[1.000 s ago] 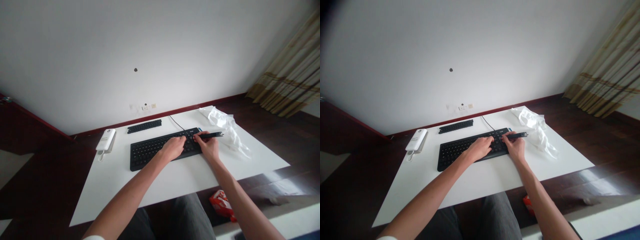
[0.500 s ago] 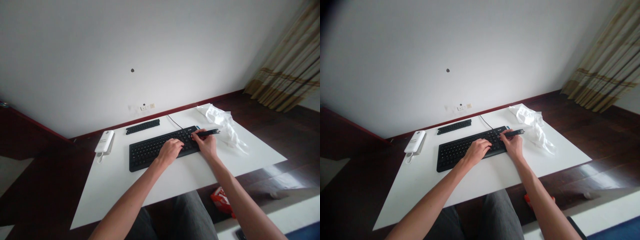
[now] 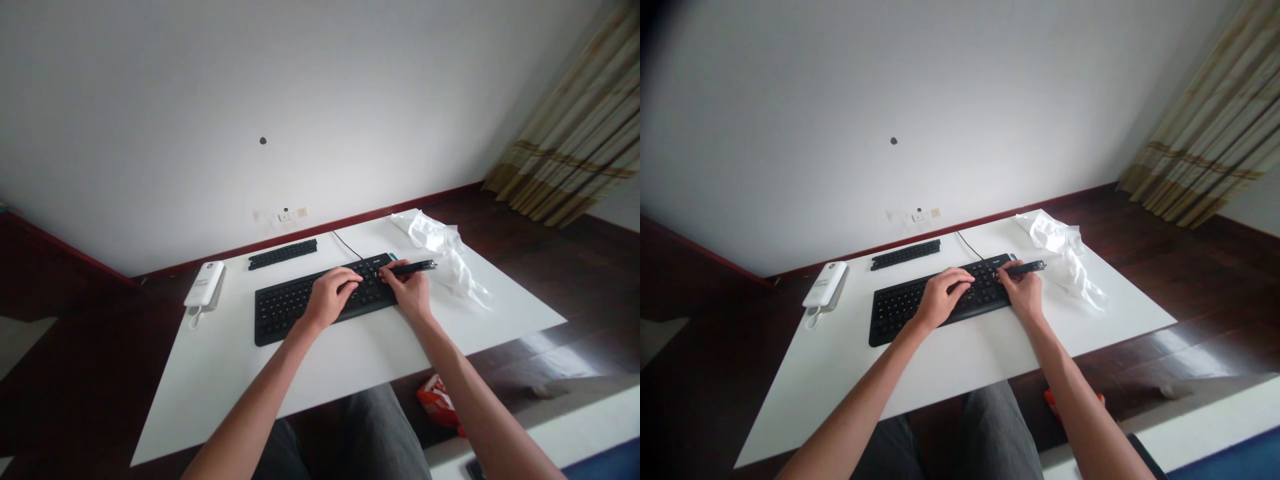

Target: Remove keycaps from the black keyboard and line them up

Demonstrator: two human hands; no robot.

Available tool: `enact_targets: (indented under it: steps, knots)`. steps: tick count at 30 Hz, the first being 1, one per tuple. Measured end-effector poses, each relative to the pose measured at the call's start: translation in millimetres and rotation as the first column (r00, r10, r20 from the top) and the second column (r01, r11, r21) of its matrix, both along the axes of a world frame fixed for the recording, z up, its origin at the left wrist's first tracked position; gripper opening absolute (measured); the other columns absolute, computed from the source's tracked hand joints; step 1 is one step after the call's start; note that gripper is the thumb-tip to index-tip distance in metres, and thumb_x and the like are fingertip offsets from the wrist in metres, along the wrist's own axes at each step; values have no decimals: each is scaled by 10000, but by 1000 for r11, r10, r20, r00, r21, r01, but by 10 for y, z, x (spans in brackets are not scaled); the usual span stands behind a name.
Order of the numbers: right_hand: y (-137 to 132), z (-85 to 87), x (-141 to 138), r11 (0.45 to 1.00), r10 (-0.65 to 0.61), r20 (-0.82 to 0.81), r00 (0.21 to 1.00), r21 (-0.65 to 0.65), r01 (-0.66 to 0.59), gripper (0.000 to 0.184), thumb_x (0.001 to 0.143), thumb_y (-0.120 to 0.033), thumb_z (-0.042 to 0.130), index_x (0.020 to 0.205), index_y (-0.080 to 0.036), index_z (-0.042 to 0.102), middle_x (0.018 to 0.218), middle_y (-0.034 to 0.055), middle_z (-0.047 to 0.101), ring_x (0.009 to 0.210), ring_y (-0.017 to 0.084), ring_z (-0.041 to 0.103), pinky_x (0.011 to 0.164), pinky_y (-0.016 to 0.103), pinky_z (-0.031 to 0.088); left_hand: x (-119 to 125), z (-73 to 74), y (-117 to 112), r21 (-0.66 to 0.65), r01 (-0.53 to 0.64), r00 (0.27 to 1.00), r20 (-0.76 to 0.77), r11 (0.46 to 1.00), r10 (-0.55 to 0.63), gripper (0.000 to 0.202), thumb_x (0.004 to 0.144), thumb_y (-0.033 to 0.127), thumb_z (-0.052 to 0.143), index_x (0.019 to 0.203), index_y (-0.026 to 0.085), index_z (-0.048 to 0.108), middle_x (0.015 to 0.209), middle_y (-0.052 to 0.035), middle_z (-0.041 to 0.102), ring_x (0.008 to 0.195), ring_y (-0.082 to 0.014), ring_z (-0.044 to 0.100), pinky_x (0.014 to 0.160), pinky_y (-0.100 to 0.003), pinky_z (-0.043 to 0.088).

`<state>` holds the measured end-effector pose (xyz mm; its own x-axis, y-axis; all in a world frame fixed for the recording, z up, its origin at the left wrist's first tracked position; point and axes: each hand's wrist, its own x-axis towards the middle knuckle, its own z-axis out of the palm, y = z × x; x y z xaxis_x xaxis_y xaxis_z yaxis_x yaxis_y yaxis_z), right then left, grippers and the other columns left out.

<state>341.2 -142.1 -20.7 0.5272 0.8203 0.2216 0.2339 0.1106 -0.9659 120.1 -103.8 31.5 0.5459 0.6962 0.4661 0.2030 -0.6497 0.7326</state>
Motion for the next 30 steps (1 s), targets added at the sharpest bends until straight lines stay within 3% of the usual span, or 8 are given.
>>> enact_targets:
  steps: [3, 6, 9, 15, 20, 24, 27, 30]
  knots:
    - [8, -15, 11, 1000, -8, 15, 1000, -12, 8, 334, 786, -530, 790, 896, -227, 700, 805, 74, 794, 751, 291, 784, 689, 362, 632, -167, 41, 138, -302, -77, 966, 212, 950, 145, 211, 978, 353, 615, 1066, 195, 724, 1108, -80, 702, 896, -167, 688, 825, -303, 572]
    - [15, -26, 23, 1000, -11, 40, 999, -17, 12, 338, 788, -532, 785, 898, -222, 711, 807, 74, 794, 743, 292, 783, 680, 363, 632, -308, -28, 214, -643, 45, 878, 390, 765, 276, 285, 918, 396, 689, 1109, 186, 683, 1073, -58, 678, 771, -107, 665, 718, -241, 552]
    - [13, -27, 29, 1000, -9, 56, 998, -21, 10, 346, 792, -538, 779, 907, -218, 713, 802, 75, 792, 741, 294, 782, 677, 365, 634, -369, -121, 193, -740, 152, 843, 443, 655, 305, 315, 895, 388, 708, 1134, 186, 671, 1086, -57, 667, 794, -96, 655, 733, -227, 540]
    - [6, -28, 25, 999, -19, 57, 998, -39, 21, 373, 783, -550, 798, 926, -216, 713, 794, 73, 794, 754, 295, 784, 685, 360, 633, -346, -257, 100, -546, -28, 951, 243, 837, 190, 222, 924, 245, 603, 1097, 174, 722, 1094, -69, 698, 796, -102, 610, 733, -222, 517]
    - [20, 13, 20, 999, -28, -32, 999, -17, 28, 415, 756, -545, 838, 959, -202, 721, 831, 73, 796, 775, 275, 787, 718, 360, 655, -405, -329, 108, -606, 66, 940, 304, 793, 154, 271, 942, 245, 575, 1191, 185, 665, 1217, -90, 663, 844, -131, 664, 794, -290, 564]
    - [-37, 85, -61, 998, 62, -183, 981, 41, -56, 407, 740, -509, 871, 941, -199, 701, 867, 63, 793, 818, 253, 791, 777, 348, 676, -478, -302, 90, -230, -84, 996, 9, 969, 89, 287, 950, 96, 453, 1006, 202, 714, 1073, -49, 684, 912, -165, 638, 878, -336, 533]
    - [-136, 116, -203, 985, 162, -185, 969, -22, -169, 429, 738, -516, 873, 962, -196, 696, 838, 64, 788, 785, 261, 791, 751, 357, 685, -484, -269, 24, 40, -62, 963, -259, 997, 70, 355, 912, 24, 443, 907, 226, 736, 1001, -33, 664, 993, -196, 591, 944, -359, 502]
    - [-222, 133, -350, 969, 207, -40, 978, -133, -210, 412, 764, -545, 838, 934, -195, 703, 774, 59, 772, 724, 263, 775, 707, 367, 670, -446, -262, -52, 139, -13, 920, -387, 990, 66, 358, 915, 60, 501, 1064, 263, 756, 1082, -37, 650, 1017, -212, 566, 938, -361, 512]
